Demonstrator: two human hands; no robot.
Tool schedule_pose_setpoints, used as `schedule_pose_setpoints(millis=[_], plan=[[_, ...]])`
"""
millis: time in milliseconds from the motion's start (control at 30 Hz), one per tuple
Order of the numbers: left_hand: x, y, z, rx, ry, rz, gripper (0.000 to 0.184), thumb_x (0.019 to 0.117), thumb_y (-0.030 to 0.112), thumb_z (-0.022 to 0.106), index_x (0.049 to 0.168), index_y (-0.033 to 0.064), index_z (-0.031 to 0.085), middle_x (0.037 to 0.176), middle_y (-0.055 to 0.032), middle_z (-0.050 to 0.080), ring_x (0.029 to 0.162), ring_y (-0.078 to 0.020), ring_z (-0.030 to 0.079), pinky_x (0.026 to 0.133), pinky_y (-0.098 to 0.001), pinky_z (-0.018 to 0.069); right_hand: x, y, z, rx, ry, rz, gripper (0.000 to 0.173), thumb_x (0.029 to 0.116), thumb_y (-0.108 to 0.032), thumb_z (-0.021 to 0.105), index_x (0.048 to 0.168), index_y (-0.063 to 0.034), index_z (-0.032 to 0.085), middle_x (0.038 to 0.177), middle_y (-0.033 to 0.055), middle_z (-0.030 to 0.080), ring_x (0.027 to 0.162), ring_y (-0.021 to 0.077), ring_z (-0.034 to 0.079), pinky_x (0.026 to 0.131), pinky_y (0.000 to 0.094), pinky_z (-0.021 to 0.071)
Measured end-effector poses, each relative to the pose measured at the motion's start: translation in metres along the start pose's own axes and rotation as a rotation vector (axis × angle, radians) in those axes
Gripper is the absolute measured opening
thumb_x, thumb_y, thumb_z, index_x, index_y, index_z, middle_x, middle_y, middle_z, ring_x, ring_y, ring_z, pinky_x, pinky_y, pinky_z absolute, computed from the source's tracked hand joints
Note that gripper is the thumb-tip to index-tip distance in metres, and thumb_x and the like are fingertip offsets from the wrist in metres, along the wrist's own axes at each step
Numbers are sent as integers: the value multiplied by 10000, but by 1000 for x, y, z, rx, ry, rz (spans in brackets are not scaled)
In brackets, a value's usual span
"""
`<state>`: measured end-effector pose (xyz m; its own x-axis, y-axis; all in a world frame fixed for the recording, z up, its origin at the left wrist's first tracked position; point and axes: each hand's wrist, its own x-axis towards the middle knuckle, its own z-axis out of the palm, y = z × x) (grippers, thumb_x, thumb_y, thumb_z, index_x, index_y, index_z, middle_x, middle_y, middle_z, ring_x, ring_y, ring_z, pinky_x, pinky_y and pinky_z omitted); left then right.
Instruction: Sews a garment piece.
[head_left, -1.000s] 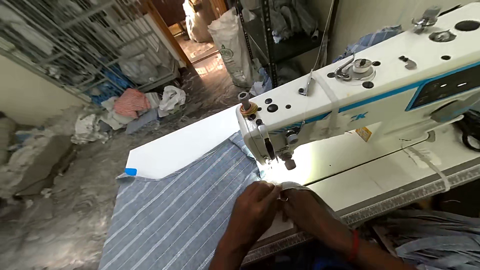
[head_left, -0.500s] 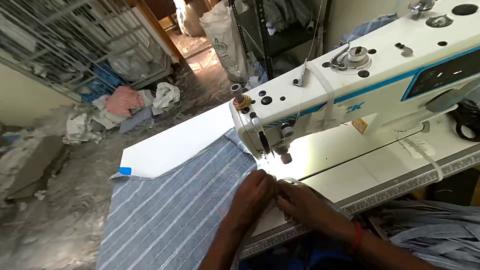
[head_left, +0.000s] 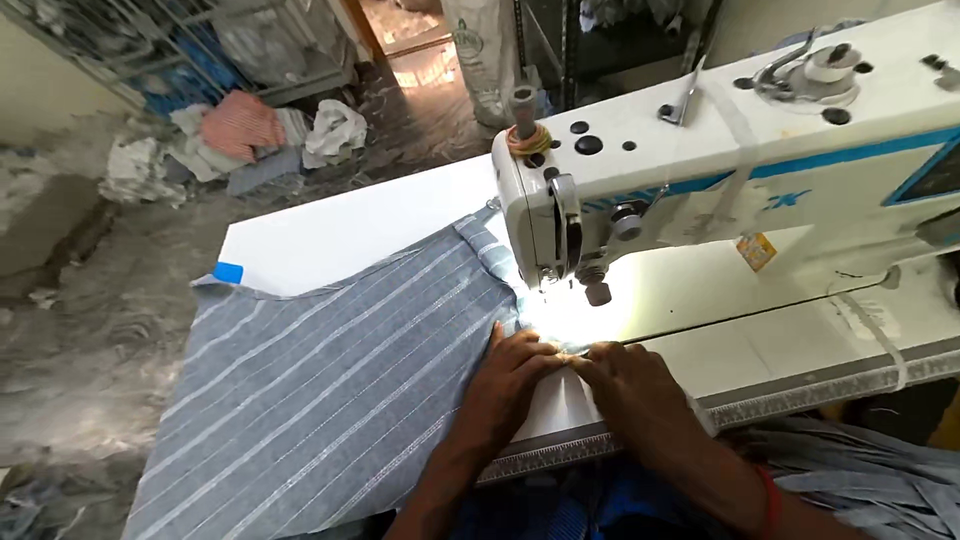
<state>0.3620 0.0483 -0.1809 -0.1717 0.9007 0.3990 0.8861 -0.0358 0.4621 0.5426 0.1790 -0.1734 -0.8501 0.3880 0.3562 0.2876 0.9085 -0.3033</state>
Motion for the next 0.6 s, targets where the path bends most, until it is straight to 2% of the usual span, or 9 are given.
schedule_pose_setpoints(millis=[67, 267, 333, 400, 433, 467, 500, 567, 600], plan=[[9, -9, -1, -3, -13, -8, 242, 1025, 112, 550, 1139, 162, 758, 1242, 15, 707, 1328, -195, 571, 1222, -597, 295, 4, 7, 9, 3, 14, -46, 369, 939, -86, 616, 1261, -236, 718, 1127, 115, 649, 982, 324, 621, 790, 491, 500], [41, -29, -10, 66, -5, -22, 228, 977, 29, 588, 1140, 83, 738, 1262, -56, 703, 1323, -244, 582, 1184, -612, 328, 52, 27, 17, -7, 45, -110, 321, 942, -78, 597, 1192, -219, 741, 1093, 150, 667, 975, 358, 632, 842, 533, 489], [49, -36, -9, 79, 21, -40, 229, 985, 32, 568, 1130, 76, 740, 1236, -65, 715, 1295, -253, 602, 1172, -628, 321, 67, 41, 12, -10, 40, -180, 274, 944, -93, 597, 1153, -162, 759, 1084, 174, 685, 999, 386, 646, 891, 574, 484], [56, -41, -8, 91, 29, -58, 251, 982, 67, 549, 1142, 80, 743, 1220, -73, 721, 1293, -266, 602, 1175, -672, 277, 81, 57, -4, -20, 5, -203, 164, 941, -36, 637, 1057, -41, 753, 1061, 210, 696, 1029, 423, 661, 944, 627, 476], [57, -42, -7, 103, 25, -65, 249, 984, 102, 557, 1148, 87, 744, 1223, -67, 722, 1302, -262, 597, 1180, -679, 264, 88, 68, -10, -51, 8, -190, 136, 926, 2, 637, 1014, -3, 741, 1004, 219, 699, 979, 433, 674, 866, 628, 497], [57, -42, -6, 117, 26, -68, 243, 979, 124, 573, 1146, 86, 746, 1221, -69, 721, 1303, -265, 595, 1179, -680, 261, 93, 82, -10, -121, 67, -166, 96, 908, 12, 630, 941, 21, 719, 886, 227, 694, 862, 434, 693, 732, 602, 519], [57, -40, -6, 133, 25, -68, 240, 974, 137, 588, 1146, 86, 746, 1216, -72, 716, 1300, -269, 593, 1181, -675, 265, 97, 95, -12, -202, 115, -111, 110, 938, -28, 621, 902, 43, 696, 829, 249, 680, 805, 447, 693, 657, 596, 523], [57, -38, -6, 157, 36, -63, 244, 954, 137, 605, 1143, 82, 749, 1203, -84, 708, 1280, -279, 597, 1184, -643, 285, 97, 105, -27, -314, 160, 27, 243, 1011, -160, 592, 989, 64, 683, 945, 311, 686, 927, 510, 689, 726, 664, 530], [55, -36, -6, 167, 60, -58, 240, 944, 137, 612, 1128, 82, 755, 1187, -86, 712, 1261, -276, 609, 1188, -607, 314, 93, 99, -38, -312, 167, 81, 276, 1027, -192, 581, 1032, 63, 687, 1008, 321, 685, 995, 526, 672, 800, 696, 508]])
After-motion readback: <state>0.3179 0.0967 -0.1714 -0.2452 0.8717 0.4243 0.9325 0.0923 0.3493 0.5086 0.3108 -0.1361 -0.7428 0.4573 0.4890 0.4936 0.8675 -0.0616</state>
